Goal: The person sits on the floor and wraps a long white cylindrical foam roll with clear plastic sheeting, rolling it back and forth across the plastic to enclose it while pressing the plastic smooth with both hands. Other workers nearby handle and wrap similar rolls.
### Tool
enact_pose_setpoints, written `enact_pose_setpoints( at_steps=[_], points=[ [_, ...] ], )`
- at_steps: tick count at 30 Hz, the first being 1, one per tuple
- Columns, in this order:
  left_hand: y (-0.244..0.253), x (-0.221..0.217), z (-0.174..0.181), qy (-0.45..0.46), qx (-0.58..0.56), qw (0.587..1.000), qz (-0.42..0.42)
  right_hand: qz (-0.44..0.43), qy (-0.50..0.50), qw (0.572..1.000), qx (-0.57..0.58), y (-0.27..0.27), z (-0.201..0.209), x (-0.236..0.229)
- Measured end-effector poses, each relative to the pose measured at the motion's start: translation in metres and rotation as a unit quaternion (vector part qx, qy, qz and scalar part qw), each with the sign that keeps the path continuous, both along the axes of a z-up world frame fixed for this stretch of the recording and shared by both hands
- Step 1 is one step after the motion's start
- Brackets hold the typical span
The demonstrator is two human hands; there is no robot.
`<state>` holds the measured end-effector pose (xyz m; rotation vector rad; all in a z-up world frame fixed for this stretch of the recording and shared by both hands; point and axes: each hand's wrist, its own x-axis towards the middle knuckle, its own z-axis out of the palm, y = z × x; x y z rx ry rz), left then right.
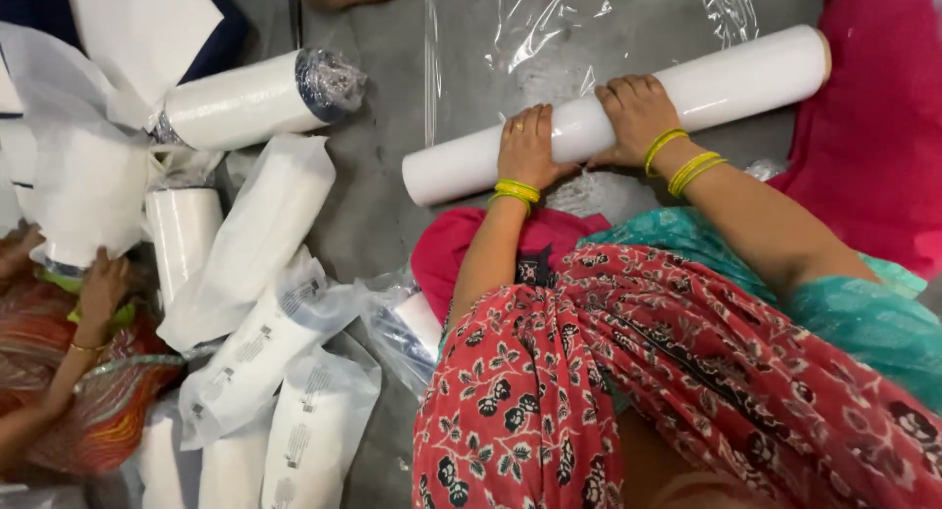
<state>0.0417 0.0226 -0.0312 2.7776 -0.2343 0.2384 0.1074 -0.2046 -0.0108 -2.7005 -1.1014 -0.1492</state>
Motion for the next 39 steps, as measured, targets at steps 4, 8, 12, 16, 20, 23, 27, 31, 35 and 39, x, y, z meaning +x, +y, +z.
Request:
enact_pose_setpoints(
  at_steps=[4,8,12,16,20,23,27,31,35,39],
  points=[
    [0.011,0.026,0.003,-0.056,0.014,0.998,-0.039,-0.019,-0.015,0.999,0.044,0.007,-0.003,0.008],
    [0.017,0.047,0.000,-0.046,0.004,0.998,-0.043,-0.053,-0.040,0.998,0.024,0.013,0.000,0.015],
    [0.021,0.061,-0.006,-0.040,-0.001,0.998,-0.040,-0.054,0.006,0.998,0.011,0.016,0.006,0.027],
    [0.021,0.066,0.005,-0.039,-0.013,0.999,-0.026,-0.039,-0.013,0.999,0.000,0.017,0.002,0.036],
    [0.019,0.072,0.009,0.015,-0.009,1.000,-0.019,-0.041,0.022,0.999,-0.018,0.014,-0.003,0.043],
    [0.020,0.065,0.017,0.026,-0.010,0.999,-0.015,-0.036,0.014,0.999,-0.003,0.015,-0.008,0.038],
    [0.033,0.063,0.008,-0.020,-0.053,0.997,-0.056,-0.076,-0.009,0.997,-0.007,0.017,0.000,0.031],
    [0.102,0.041,-0.027,-0.160,-0.073,0.979,0.105,-0.070,0.014,0.997,-0.013,0.013,0.010,0.024],
    [0.175,0.014,-0.057,-0.108,-0.115,0.873,0.462,-0.059,0.010,0.998,-0.005,0.019,0.019,0.027],
    [0.180,0.006,-0.068,-0.051,-0.208,0.816,0.536,-0.074,0.038,0.997,0.001,0.019,0.013,0.025]
  ],
)
